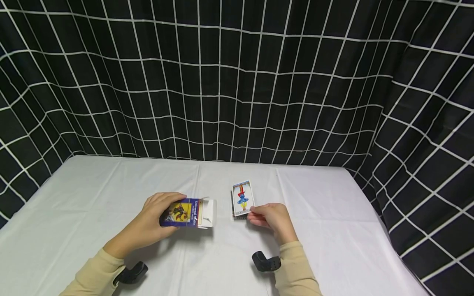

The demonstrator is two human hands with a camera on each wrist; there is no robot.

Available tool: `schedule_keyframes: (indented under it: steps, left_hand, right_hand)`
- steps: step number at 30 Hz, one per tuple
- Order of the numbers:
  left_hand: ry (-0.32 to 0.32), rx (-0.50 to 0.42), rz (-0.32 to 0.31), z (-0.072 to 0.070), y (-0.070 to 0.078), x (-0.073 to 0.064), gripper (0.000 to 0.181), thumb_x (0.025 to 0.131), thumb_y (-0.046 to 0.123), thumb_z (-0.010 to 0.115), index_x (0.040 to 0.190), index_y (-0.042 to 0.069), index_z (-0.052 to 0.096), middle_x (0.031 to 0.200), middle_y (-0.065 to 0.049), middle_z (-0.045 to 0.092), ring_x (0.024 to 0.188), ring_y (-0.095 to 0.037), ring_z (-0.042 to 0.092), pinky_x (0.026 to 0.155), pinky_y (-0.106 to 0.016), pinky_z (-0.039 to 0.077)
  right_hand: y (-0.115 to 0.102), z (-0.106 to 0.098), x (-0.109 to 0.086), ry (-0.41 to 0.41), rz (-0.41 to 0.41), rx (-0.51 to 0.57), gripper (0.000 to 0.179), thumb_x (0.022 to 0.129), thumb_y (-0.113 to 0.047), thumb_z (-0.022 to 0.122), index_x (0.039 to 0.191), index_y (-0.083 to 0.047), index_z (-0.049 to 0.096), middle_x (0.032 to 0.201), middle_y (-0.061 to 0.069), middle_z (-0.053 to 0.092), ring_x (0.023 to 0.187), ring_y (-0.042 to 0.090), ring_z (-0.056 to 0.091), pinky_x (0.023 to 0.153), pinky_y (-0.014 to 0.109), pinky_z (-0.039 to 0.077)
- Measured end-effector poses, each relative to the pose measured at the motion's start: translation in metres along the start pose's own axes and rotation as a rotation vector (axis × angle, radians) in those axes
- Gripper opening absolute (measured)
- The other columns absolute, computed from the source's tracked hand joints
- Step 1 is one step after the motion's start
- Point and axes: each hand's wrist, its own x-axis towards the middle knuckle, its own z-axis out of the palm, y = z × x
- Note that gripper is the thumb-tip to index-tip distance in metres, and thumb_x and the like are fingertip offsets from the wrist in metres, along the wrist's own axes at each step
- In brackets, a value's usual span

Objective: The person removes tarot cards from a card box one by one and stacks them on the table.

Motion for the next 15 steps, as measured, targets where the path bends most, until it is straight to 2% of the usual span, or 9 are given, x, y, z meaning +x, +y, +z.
schedule_keyframes:
  steps: [6,15]
  left_hand:
    - [-0.001,-0.004,-0.004,0.0003,0.0002,-0.0009,0.073,0.063,0.009,0.077,0.130,0.019,0.049,0.129,0.005,0.054,0.118,-0.017,0.043,0.106,-0.043,0.026]
    - [-0.003,-0.005,0.001,0.0001,-0.0006,0.0001,0.073,0.064,0.010,0.076,0.130,0.019,0.049,0.129,0.005,0.054,0.117,-0.016,0.043,0.105,-0.042,0.028]
  right_hand:
    - [0.0019,0.0069,-0.0033,-0.013,0.004,0.019,0.020,0.082,0.000,0.061,0.098,0.012,0.056,0.069,0.008,0.069,0.067,0.013,0.068,0.067,0.024,0.056]
    - [0.0076,0.0096,0.0014,0.031,0.028,-0.014,0.024,0.081,-0.002,0.063,0.098,0.014,0.057,0.066,0.007,0.068,0.063,0.012,0.067,0.063,0.022,0.055]
